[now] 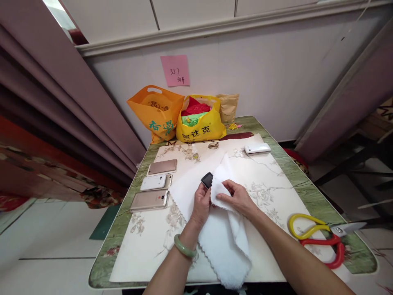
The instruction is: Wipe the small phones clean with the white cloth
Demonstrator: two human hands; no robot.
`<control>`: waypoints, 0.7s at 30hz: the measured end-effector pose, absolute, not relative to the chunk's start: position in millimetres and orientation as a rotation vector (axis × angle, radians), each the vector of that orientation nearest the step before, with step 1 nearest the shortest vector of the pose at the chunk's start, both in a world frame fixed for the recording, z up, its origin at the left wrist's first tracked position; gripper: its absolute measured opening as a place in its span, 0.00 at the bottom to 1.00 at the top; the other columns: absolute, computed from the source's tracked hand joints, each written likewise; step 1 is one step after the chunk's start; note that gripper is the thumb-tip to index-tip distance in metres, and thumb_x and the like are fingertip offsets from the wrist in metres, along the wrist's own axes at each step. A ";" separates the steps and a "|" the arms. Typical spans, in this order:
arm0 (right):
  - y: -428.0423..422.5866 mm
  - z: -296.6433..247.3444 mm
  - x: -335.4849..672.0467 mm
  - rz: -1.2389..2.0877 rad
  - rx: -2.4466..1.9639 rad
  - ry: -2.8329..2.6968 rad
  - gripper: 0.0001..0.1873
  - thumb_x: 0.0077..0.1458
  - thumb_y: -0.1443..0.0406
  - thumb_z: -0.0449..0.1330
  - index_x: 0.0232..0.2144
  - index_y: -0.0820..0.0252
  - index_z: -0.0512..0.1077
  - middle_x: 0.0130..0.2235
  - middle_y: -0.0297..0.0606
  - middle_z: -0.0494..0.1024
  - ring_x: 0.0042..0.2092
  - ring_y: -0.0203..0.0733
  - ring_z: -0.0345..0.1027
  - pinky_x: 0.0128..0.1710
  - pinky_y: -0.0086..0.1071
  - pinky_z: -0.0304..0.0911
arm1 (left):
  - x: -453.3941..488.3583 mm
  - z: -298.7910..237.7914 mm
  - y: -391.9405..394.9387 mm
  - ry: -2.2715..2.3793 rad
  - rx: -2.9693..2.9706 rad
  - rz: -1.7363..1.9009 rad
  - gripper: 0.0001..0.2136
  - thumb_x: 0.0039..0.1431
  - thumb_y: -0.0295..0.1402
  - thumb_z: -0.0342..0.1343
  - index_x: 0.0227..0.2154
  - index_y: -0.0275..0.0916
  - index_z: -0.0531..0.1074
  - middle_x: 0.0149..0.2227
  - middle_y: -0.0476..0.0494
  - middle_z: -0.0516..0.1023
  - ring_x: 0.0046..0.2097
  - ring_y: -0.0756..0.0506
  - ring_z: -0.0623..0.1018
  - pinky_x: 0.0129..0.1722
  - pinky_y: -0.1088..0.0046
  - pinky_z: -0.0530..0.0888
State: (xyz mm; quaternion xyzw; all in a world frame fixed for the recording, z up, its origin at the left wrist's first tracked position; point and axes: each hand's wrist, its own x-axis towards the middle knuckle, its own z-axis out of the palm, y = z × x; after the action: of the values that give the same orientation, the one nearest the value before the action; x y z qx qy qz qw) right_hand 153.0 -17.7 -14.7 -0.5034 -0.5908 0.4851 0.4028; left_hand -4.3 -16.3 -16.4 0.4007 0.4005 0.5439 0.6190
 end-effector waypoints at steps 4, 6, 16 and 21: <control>-19.5 -10.8 152.8 1.070 -1.364 -1.591 0.20 0.45 0.52 0.67 0.37 0.56 0.71 0.31 0.30 0.76 0.31 0.39 0.68 0.32 0.29 0.62 | -5.4 -15.7 -16.5 0.937 0.930 1.188 0.20 0.54 0.40 0.61 0.49 0.38 0.70 0.38 0.44 0.79 0.28 0.50 0.75 0.24 0.75 0.71; -20.0 -9.8 151.8 1.011 -1.398 -1.625 0.18 0.45 0.52 0.66 0.35 0.56 0.71 0.29 0.29 0.75 0.31 0.38 0.67 0.30 0.28 0.61 | -6.5 -16.5 -16.8 0.961 0.945 1.127 0.21 0.54 0.41 0.61 0.48 0.37 0.70 0.35 0.45 0.79 0.24 0.51 0.72 0.21 0.76 0.70; -21.3 -9.5 149.2 0.879 -1.423 -1.646 0.16 0.59 0.52 0.53 0.26 0.56 0.66 0.23 0.30 0.71 0.26 0.37 0.64 0.28 0.28 0.58 | -6.5 -18.8 -14.7 0.918 0.927 1.073 0.18 0.55 0.47 0.58 0.36 0.35 0.68 0.20 0.49 0.73 0.19 0.50 0.72 0.19 0.75 0.70; -20.5 -8.1 149.3 0.909 -1.409 -1.706 0.13 0.52 0.53 0.60 0.27 0.55 0.66 0.24 0.29 0.74 0.27 0.38 0.66 0.30 0.28 0.59 | -6.5 -19.3 -15.1 0.887 0.924 1.098 0.17 0.56 0.45 0.58 0.37 0.35 0.69 0.22 0.50 0.73 0.19 0.51 0.71 0.20 0.74 0.71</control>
State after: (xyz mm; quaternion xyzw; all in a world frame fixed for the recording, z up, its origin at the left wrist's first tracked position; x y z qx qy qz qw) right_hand 149.3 -20.5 -8.1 -0.5482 -0.6638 0.3535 0.3659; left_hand -6.5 -15.1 -19.3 0.4091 0.3929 0.4860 0.6648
